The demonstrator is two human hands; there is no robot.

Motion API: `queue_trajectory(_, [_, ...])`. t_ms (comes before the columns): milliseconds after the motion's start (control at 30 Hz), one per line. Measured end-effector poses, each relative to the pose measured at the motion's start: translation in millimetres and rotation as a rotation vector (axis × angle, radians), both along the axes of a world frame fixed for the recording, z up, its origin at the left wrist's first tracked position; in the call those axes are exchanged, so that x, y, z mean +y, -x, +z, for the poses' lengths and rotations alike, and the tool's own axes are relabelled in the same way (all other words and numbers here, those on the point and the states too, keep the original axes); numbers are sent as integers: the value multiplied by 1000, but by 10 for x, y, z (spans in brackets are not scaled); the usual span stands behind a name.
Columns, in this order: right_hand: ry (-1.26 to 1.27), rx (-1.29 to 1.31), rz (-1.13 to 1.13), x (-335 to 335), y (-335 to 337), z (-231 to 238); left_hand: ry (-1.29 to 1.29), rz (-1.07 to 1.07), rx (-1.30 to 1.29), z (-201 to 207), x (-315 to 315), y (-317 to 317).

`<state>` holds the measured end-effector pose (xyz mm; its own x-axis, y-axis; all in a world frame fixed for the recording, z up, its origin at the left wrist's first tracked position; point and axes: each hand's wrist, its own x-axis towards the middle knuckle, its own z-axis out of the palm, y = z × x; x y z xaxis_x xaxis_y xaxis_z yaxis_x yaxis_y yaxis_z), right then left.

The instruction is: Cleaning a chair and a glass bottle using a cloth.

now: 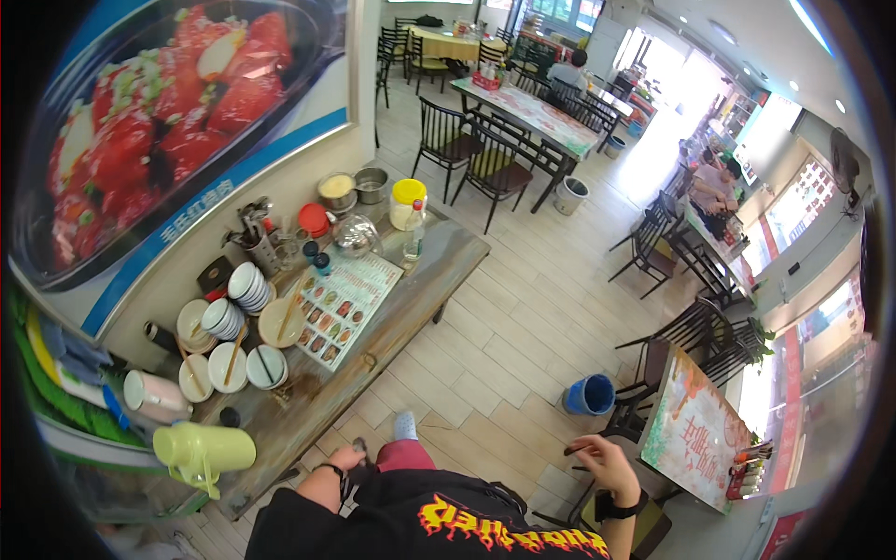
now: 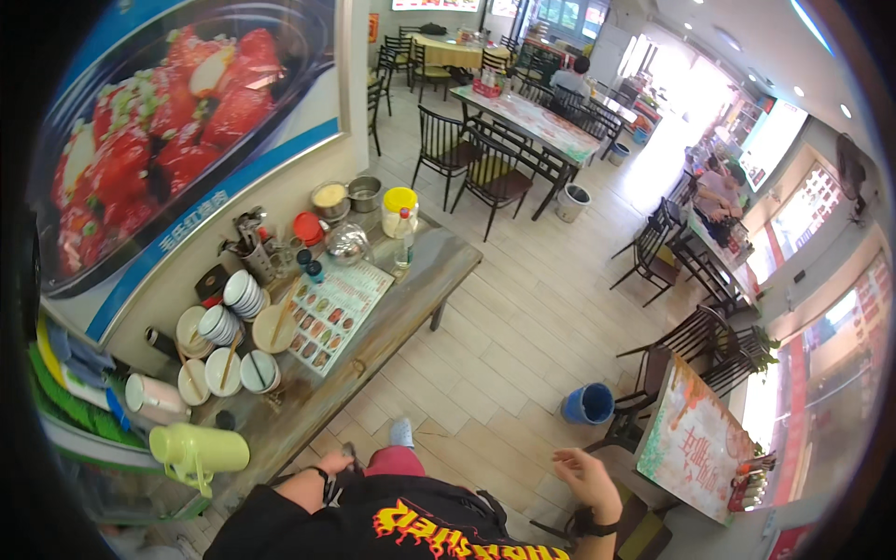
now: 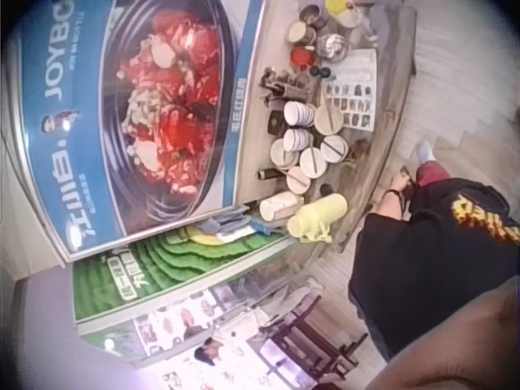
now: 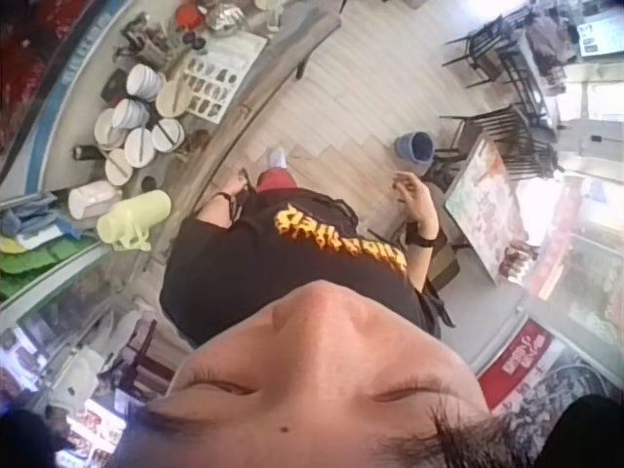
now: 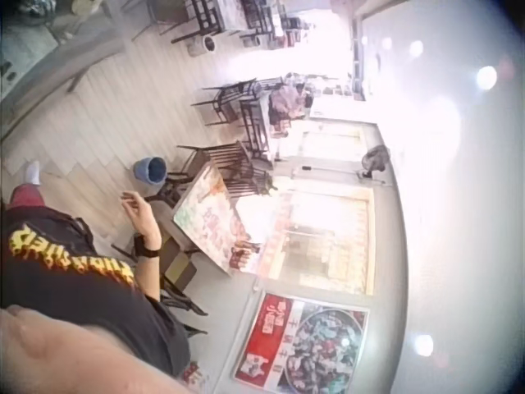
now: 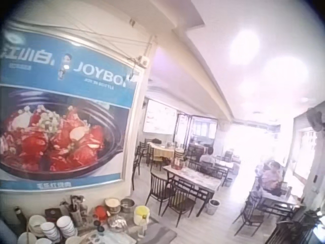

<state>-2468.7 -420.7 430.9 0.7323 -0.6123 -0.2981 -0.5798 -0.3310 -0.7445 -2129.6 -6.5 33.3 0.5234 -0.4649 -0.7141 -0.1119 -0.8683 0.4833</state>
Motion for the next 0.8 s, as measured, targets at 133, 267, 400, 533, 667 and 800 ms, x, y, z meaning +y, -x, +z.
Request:
queue_trajectory(133, [67, -142, -282, -482, -195, 80, 177, -128, 40, 621, -1669, -916])
queue_trajectory(267, [-20, -134, -297, -816, -565, -53, 459, 30, 39, 1335, -2789, -1432])
queue_trajectory(400, [-227, -38, -165, -1325, -969, -223, 597, 246, 136, 1635, -3363, -1717])
queue_trajectory(533, [-134, -10, -66, -2227, -1292, -441, 647, 406, -124, 1430, -3645, -1856])
queue_trajectory(667, [-131, -89, -4, -3298, -1587, -662, 511, 721, -86, 1208, -3754, -2119])
queue_trajectory(800, [-94, -77, 62, -4299, -2081, -827, 323, 1056, -138, 1439, -3774, -2325])
